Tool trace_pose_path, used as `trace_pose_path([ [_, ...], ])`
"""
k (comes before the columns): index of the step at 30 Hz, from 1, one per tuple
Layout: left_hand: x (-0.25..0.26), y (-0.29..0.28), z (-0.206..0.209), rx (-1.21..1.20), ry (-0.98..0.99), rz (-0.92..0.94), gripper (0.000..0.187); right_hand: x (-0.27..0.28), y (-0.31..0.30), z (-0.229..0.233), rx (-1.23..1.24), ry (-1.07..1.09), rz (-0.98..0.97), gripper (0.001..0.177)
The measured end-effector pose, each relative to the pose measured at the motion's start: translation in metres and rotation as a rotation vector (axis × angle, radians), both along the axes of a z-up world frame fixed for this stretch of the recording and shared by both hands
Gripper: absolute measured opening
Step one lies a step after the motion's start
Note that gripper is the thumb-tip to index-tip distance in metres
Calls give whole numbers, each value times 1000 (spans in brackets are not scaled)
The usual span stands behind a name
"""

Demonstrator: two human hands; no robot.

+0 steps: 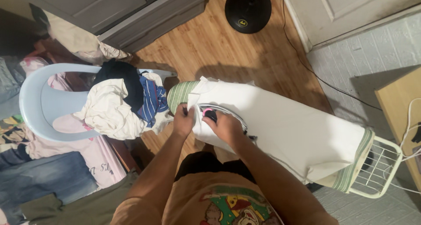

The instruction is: The person irons a green shirt and then a white shirt on an ironing board. They repeatedly smooth and reposition each garment while using a steam iron to remove wrinkles.

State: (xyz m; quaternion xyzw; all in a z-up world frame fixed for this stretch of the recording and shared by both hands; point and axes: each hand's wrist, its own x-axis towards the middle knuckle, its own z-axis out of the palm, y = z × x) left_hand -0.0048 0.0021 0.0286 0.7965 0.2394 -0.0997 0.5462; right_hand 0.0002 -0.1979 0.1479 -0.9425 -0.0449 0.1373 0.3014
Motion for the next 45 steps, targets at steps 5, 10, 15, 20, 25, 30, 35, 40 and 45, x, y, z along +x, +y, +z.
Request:
trace_pose_path([
  [5,-2,10,5,109,41,-57,25,-22,-22,6,107,14,-124,60],
  [10,-9,18,-18,-238,-47,101,19,-17,-12,1,100,20,-64,59],
  [15,-29,28,-36,-321,-87,15,30,-4,25,-14,-94,-48,-33,59],
  [20,-33,29,-17,-6,98,-106,27,-13,-6,-29,-120,-134,-105,59],
  [25,-32,14,5,208,118,-103,31,-50,-111,-30,-18,37,-435,56],
  [30,-32,8,-4,341,126,-81,34,-89,-235,-30,-111,210,-844,65],
  [35,-31,9,-30,434,-33,-66,34,-139,-338,-23,-254,93,-968,69],
  [40,-25,7,-16,386,33,-24,36,-166,-376,-6,17,185,-1070,70],
  [45,-6,2,7,372,66,-6,51,-157,-362,-3,-175,383,-910,76],
])
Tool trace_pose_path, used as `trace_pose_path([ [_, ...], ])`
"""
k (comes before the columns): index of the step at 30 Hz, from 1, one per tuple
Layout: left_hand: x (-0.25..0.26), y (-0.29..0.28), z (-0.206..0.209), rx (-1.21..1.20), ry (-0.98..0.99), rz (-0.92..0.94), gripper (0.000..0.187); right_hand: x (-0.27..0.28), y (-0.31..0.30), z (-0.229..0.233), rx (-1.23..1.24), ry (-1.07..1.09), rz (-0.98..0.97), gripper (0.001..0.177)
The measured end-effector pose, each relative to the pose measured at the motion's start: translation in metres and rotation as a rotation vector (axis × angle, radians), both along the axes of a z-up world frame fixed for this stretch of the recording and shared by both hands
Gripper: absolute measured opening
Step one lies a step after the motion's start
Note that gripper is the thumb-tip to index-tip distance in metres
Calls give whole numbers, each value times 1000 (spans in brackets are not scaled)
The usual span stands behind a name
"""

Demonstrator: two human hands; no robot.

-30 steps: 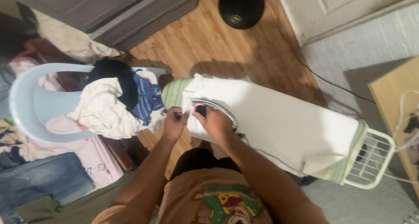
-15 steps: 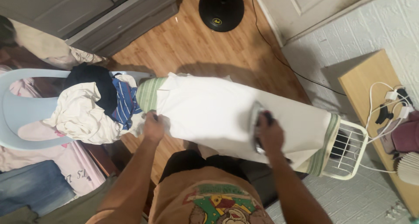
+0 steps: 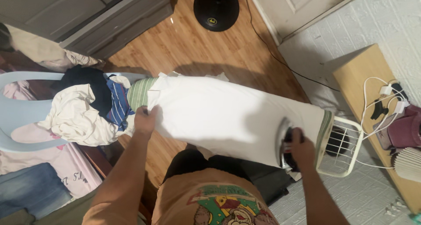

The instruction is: The person irons a green shirt and then a white shirt on an ironing board. They repeatedly smooth and reposition each garment while using a steam iron to remove wrinkles.

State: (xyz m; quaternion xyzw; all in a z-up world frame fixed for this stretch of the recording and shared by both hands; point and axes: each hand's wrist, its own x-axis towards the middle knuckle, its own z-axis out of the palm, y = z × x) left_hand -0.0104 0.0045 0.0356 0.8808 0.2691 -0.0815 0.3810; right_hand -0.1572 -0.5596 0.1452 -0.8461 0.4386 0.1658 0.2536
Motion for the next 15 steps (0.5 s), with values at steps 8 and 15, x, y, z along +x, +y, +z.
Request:
trace_pose_path([
  [8,18,3,-19,-561,-102,158,20,29,167,3,269,6,558,50],
  [15,8,10,-9,-613,-37,166,19,103,320,-1,128,-356,806,59],
])
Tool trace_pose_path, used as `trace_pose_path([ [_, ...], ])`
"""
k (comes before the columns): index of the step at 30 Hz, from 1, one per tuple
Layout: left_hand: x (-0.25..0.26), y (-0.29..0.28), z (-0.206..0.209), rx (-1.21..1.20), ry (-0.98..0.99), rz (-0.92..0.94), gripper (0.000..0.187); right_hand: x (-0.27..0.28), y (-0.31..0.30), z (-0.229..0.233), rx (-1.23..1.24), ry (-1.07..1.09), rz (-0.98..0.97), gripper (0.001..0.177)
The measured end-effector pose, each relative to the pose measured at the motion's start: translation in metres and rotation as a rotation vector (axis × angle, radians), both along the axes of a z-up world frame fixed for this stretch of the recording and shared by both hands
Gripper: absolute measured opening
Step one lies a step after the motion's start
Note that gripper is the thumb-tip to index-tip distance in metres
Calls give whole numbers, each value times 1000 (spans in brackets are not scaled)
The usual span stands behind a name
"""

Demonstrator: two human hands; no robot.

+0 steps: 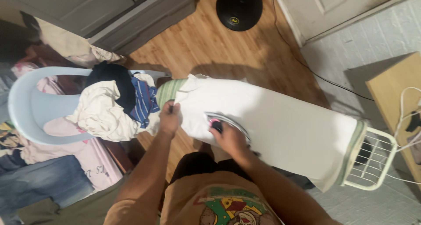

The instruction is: The person irons a green shirt and then a white shirt on an ironing board. They repeatedly smooth and reposition each garment while using a steam iron to remove wrinkles.

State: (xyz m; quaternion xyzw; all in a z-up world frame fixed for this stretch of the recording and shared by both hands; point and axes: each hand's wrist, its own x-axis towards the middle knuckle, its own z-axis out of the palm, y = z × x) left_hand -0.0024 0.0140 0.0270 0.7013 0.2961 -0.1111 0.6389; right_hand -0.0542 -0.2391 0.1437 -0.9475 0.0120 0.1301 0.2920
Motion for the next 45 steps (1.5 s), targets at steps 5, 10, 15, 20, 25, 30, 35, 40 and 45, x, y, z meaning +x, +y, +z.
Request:
trace_pose_path([
  [5,-1,-3,-2,47,-7,-26,19,46,53,-12,-41,-97,6,62],
  [10,2,-4,-14,49,2,5,14,53,27,-21,-112,-105,-128,62],
  [15,1,-3,-17,107,-46,-1,12,39,-86,-24,-52,177,-467,59],
  [20,2,0,-17,131,-21,-24,13,-4,-221,-23,-210,147,-758,65],
  [25,2,3,-22,155,-77,-66,14,-65,-328,-18,-351,111,-983,69],
  [30,8,0,-7,220,-150,-129,19,-109,-380,-18,-306,85,-1034,67],
  [35,8,-9,22,333,102,-164,38,-124,-391,-16,-271,160,-1027,73],
  [40,8,-6,15,251,42,-189,40,-111,-343,-1,-87,327,-826,74],
  [45,-3,4,-7,-65,78,-94,31,-79,-214,8,86,347,-579,55],
])
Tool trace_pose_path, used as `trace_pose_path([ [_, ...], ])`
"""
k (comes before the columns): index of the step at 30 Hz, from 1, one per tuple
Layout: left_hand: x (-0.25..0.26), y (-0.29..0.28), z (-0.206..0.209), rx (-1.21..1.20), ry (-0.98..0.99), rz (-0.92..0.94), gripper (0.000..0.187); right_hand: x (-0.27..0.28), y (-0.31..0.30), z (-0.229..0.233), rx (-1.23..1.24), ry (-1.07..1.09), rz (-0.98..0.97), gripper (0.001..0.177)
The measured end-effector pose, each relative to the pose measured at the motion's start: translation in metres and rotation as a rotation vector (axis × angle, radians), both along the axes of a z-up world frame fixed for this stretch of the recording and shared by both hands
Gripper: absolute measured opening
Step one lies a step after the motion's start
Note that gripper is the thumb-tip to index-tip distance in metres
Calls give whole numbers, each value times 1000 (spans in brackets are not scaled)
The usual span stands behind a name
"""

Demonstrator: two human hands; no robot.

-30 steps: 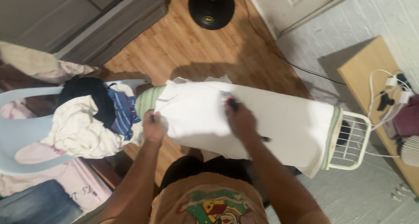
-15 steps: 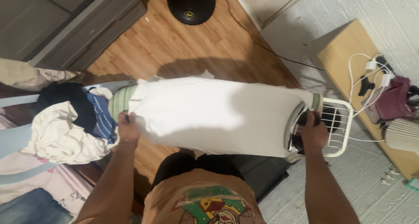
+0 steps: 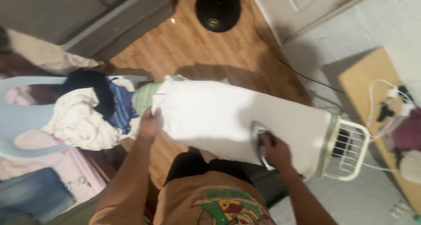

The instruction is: The person irons a green shirt and then a white shirt on an ironing board. They repeatedly smooth and reposition each garment while using a steam iron to remove wrinkles.

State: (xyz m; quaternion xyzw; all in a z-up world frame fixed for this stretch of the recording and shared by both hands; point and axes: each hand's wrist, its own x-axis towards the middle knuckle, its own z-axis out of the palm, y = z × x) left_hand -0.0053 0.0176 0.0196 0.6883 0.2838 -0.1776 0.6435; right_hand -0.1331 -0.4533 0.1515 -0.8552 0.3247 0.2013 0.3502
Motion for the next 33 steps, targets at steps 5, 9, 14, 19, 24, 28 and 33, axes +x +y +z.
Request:
trace_pose_path([
  [5,0,-2,-3,103,-136,40,22,48,123,5,179,-7,405,48],
  [9,-1,-1,-2,142,-95,63,18,82,208,-4,101,-261,664,58],
  [14,-7,18,-6,-58,-159,184,17,120,285,-8,7,-376,683,58],
  [19,-8,16,4,96,-164,87,21,129,303,-6,-52,-348,636,59],
  [24,-7,-4,31,531,-112,-141,47,125,275,-8,-34,-332,434,58],
  [28,1,-10,42,591,-160,-178,55,137,226,-8,-170,-323,270,54],
  [33,7,-5,37,626,-126,-264,63,132,133,-10,-185,-131,19,58],
])
